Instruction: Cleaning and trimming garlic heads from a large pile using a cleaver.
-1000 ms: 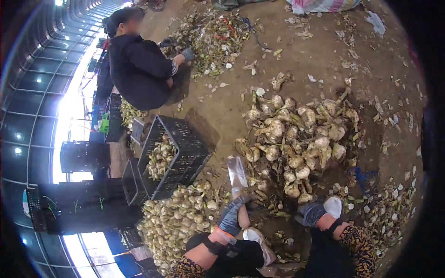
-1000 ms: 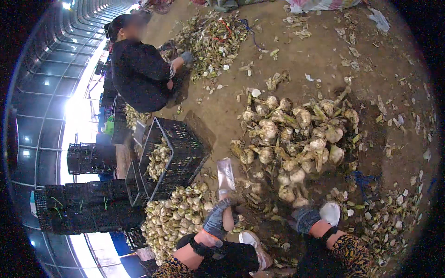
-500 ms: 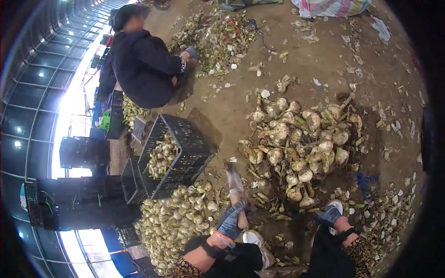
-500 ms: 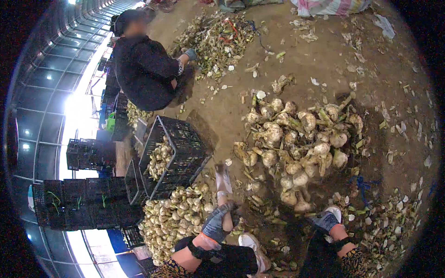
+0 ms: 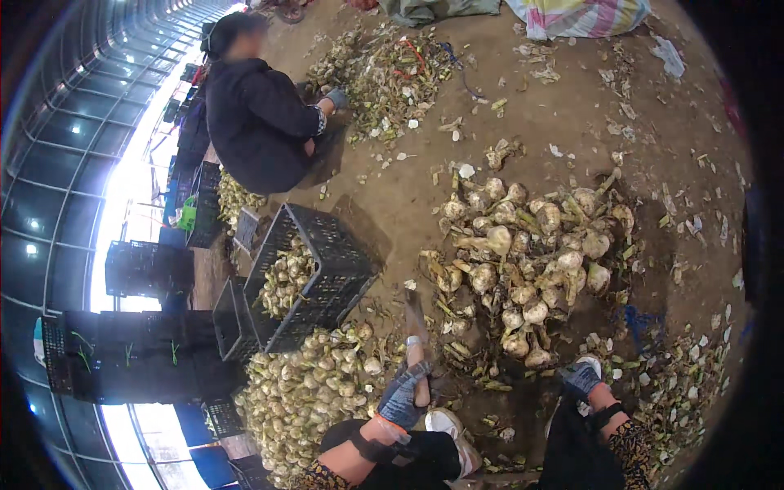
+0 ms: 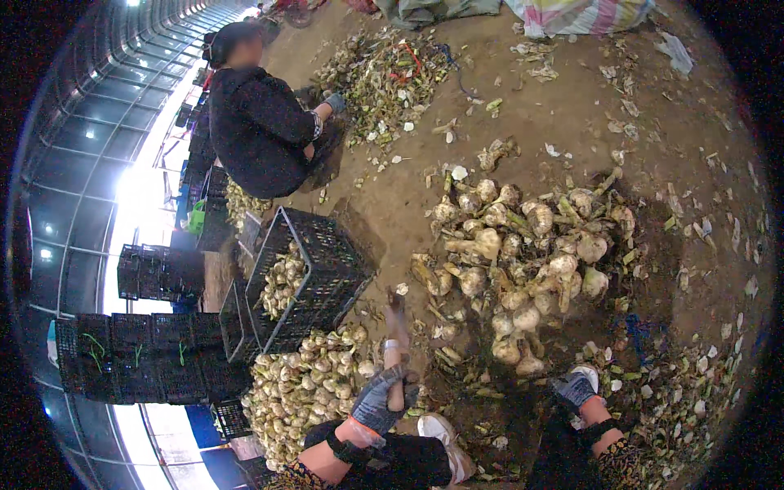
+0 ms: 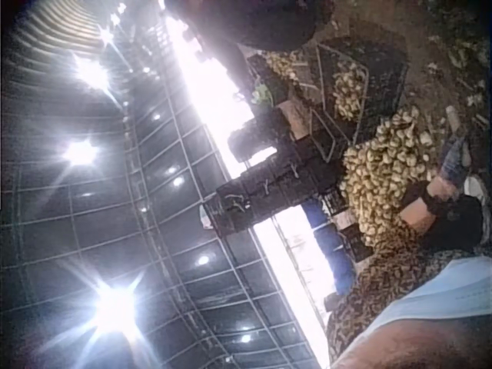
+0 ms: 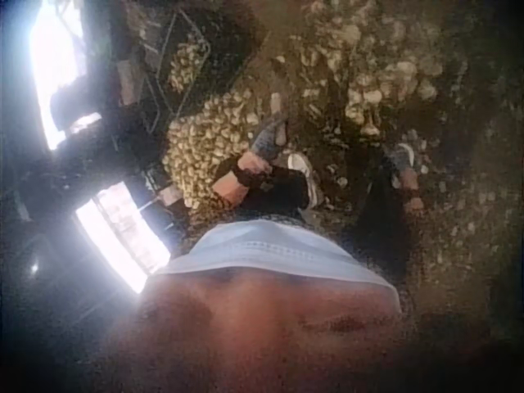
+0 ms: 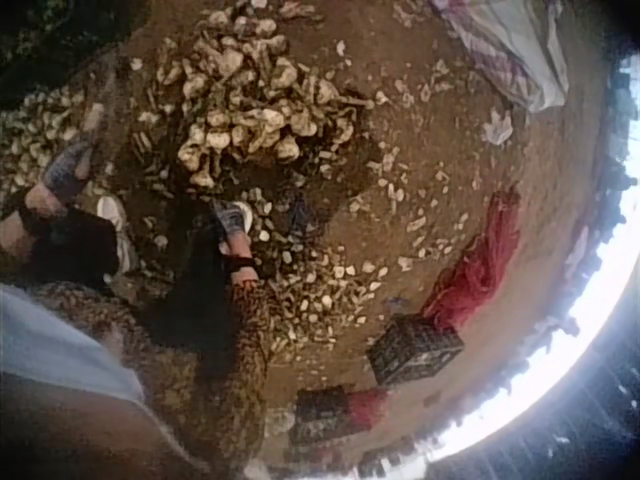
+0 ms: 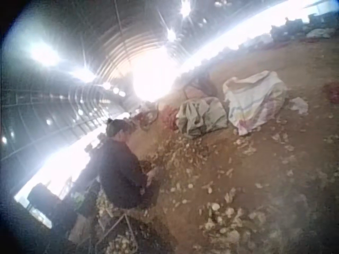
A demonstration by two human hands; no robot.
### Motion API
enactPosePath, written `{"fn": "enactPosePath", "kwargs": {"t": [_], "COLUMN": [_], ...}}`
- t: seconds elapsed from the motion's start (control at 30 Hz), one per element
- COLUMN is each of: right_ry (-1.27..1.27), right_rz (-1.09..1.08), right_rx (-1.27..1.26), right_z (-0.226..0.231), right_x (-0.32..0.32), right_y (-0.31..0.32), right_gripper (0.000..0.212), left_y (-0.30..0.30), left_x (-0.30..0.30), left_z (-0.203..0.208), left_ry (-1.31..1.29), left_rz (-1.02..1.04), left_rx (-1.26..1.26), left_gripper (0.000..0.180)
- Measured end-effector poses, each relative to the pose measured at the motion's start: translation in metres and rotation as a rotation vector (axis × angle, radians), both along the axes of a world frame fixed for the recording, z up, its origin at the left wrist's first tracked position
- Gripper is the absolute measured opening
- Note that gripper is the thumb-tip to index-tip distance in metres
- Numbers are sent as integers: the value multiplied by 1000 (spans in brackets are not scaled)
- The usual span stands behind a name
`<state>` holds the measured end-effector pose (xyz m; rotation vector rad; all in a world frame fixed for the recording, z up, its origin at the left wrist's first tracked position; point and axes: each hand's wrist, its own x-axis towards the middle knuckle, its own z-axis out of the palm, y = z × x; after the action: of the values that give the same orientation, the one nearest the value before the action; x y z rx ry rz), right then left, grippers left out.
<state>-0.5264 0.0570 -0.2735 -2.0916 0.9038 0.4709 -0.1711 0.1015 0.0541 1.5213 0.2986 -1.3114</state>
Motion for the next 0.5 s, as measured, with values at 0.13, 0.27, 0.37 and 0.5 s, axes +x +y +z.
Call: {"fn": "enactPosePath", "kwargs": {"t": [0.13, 0.27, 0.37, 0.5], "right_ry": [-140, -82, 58, 87], "right_rz": [30, 1, -118, -298], "right_rx": [71, 19, 73, 219], "right_z": [22, 33, 91, 93], "right_x": [20, 8, 37, 68], "right_y": [-1, -7, -31, -32], "right_gripper": [43, 41, 28, 48], "left_y": [15, 15, 7, 33], "left_x": [8, 2, -9, 15], "left_z": [4, 12, 22, 31], "left_ry": [-5, -139, 24, 95], "left_rz": [1, -235, -73, 48], "left_rx": [8, -49, -28, -196], "left_gripper": [28, 27, 24, 19]}}
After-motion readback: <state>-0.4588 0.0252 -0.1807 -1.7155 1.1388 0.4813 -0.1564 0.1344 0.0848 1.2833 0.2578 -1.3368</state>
